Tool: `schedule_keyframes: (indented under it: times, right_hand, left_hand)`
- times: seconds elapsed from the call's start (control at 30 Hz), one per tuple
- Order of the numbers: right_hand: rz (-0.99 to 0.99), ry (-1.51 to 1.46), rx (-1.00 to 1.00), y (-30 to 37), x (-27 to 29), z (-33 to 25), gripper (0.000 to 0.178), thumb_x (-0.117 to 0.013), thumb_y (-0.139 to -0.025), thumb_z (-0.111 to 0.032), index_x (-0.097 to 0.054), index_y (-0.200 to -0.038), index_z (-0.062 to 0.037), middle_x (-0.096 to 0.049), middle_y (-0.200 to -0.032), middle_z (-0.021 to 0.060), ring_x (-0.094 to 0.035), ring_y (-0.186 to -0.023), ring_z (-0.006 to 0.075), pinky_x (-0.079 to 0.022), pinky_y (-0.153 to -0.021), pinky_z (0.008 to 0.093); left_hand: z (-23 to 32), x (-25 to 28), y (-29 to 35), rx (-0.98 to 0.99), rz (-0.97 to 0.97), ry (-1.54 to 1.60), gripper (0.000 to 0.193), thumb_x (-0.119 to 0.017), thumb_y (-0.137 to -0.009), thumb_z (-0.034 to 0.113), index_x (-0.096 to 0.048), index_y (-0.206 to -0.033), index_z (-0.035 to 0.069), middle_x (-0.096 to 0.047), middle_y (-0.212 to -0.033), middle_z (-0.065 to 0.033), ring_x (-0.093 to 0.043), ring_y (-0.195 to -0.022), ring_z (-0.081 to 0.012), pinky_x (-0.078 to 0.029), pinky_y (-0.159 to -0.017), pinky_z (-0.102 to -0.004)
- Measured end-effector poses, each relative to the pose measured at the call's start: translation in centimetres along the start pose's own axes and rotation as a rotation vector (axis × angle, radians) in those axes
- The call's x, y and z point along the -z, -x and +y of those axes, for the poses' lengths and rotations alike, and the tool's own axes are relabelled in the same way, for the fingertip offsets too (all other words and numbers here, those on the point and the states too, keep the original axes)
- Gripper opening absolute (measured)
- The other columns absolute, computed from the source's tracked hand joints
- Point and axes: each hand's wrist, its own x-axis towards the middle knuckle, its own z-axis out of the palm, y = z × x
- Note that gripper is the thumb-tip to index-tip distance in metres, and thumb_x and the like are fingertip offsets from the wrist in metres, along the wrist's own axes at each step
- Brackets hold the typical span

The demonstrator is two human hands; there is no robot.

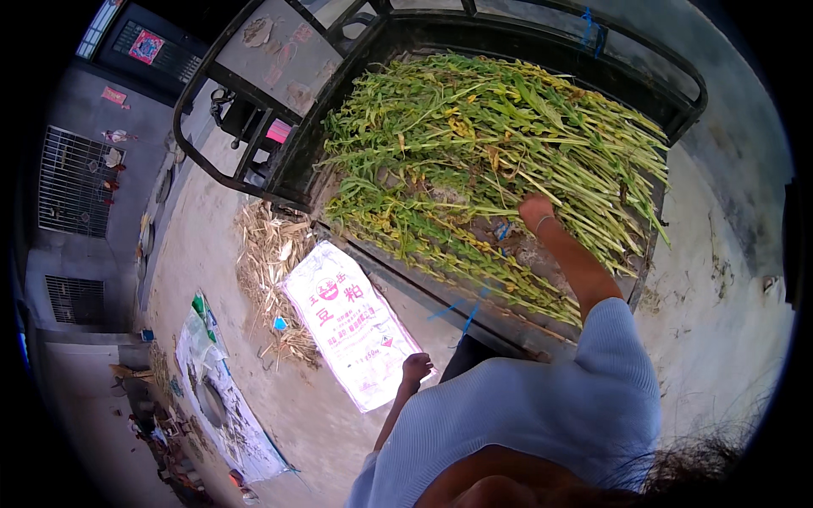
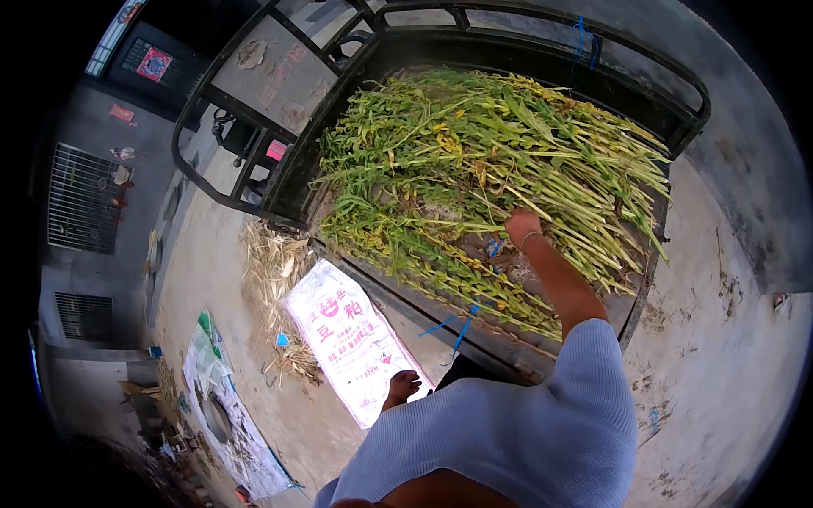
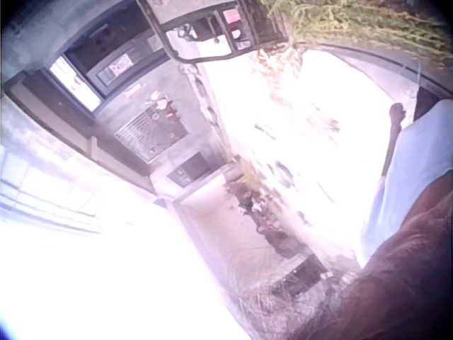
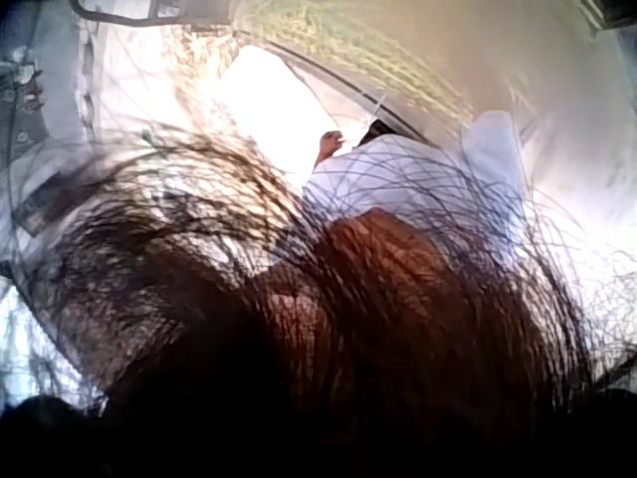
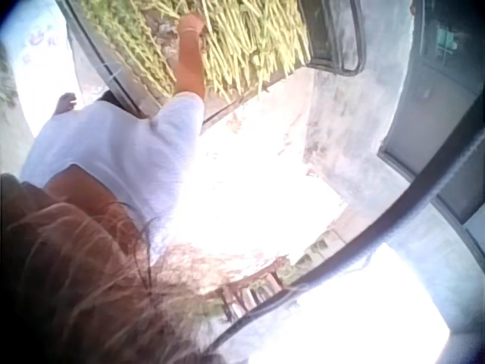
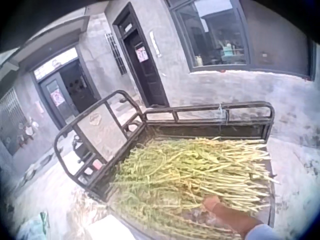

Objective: The person gathers long green plant stalks from a metal cart and arranges them into bundles. They use a blue plastic tie to secure the stalks together, repeating the process to create multiple bundles.

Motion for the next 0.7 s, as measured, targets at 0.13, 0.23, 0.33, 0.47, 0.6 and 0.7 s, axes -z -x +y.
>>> schedule_keyframes:
  times: [0.13, 0.23, 0.33, 0.47, 0.6, 0.7]
  right_hand:
    - [0.442, -0.347, 0.194, 6.5, 2.0, 1.4, 0.012, -0.058, -0.065, -0.008, -0.059, -0.077, -0.0047, -0.052, -0.080, 0.0114, -0.053, -0.078, 0.0271, -0.046, -0.063, 0.0372]
    - [0.607, -0.392, 0.174, 14.2, 6.7, 0.4, 0.010, -0.055, -0.062, -0.005, -0.057, -0.072, -0.0041, -0.050, -0.076, 0.0106, -0.052, -0.073, 0.0271, -0.046, -0.059, 0.0363]
    - [0.664, -0.475, 0.058, 21.3, 7.2, -0.3, 0.007, -0.054, -0.062, -0.005, -0.054, -0.069, -0.0044, -0.048, -0.071, 0.0101, -0.050, -0.069, 0.0273, -0.044, -0.055, 0.0368]
    - [0.763, -0.574, -0.041, 28.7, 5.6, -0.8, 0.007, -0.055, -0.062, -0.005, -0.053, -0.068, -0.0054, -0.046, -0.070, 0.0100, -0.049, -0.067, 0.0274, -0.043, -0.054, 0.0375]
    - [0.553, -0.763, -0.087, 34.0, 2.5, -1.5, 0.021, -0.061, -0.068, -0.013, -0.054, -0.086, -0.0045, -0.054, -0.080, 0.0120, -0.054, -0.075, 0.0306, -0.047, -0.059, 0.0361]
    - [0.029, -1.267, -0.094, 35.2, -0.5, -1.5, 0.041, -0.061, -0.079, -0.032, -0.051, -0.107, -0.0045, -0.060, -0.090, 0.0121, -0.060, -0.079, 0.0249, -0.049, -0.065, 0.0301]
  left_hand:
    - [5.5, -3.9, 0.4, -0.008, 0.007, 0.166, 0.020, -0.055, -0.079, 0.010, -0.051, -0.098, 0.003, -0.059, -0.087, -0.0117, -0.060, -0.069, -0.0214, -0.049, -0.057, -0.0286]
    - [9.4, -6.8, -2.6, -0.076, -0.150, 0.312, 0.023, -0.048, -0.088, 0.026, -0.051, -0.102, 0.007, -0.059, -0.097, -0.0076, -0.059, -0.084, -0.0194, -0.050, -0.069, -0.0312]
    - [15.9, -14.0, -2.1, -0.181, -0.382, 0.450, 0.054, -0.048, -0.084, 0.048, -0.042, -0.116, 0.005, -0.053, -0.113, -0.0122, -0.052, -0.104, -0.0228, -0.046, -0.082, -0.0363]
    - [21.8, -23.1, 0.4, -0.061, -0.529, 0.662, 0.051, -0.051, -0.078, 0.053, -0.048, -0.101, 0.007, -0.055, -0.106, -0.0116, -0.051, -0.100, -0.0212, -0.045, -0.080, -0.0343]
    - [20.2, -25.7, -0.4, 0.004, -0.721, 0.746, 0.038, -0.052, -0.079, 0.050, -0.049, -0.088, 0.013, -0.052, -0.074, -0.0010, -0.049, -0.067, -0.0120, -0.043, -0.061, -0.0274]
    - [17.7, -27.9, 1.5, -0.092, -0.643, 0.674, 0.032, -0.052, -0.081, 0.047, -0.049, -0.090, 0.017, -0.038, -0.060, 0.0045, -0.035, -0.052, -0.0082, -0.035, -0.051, -0.0246]
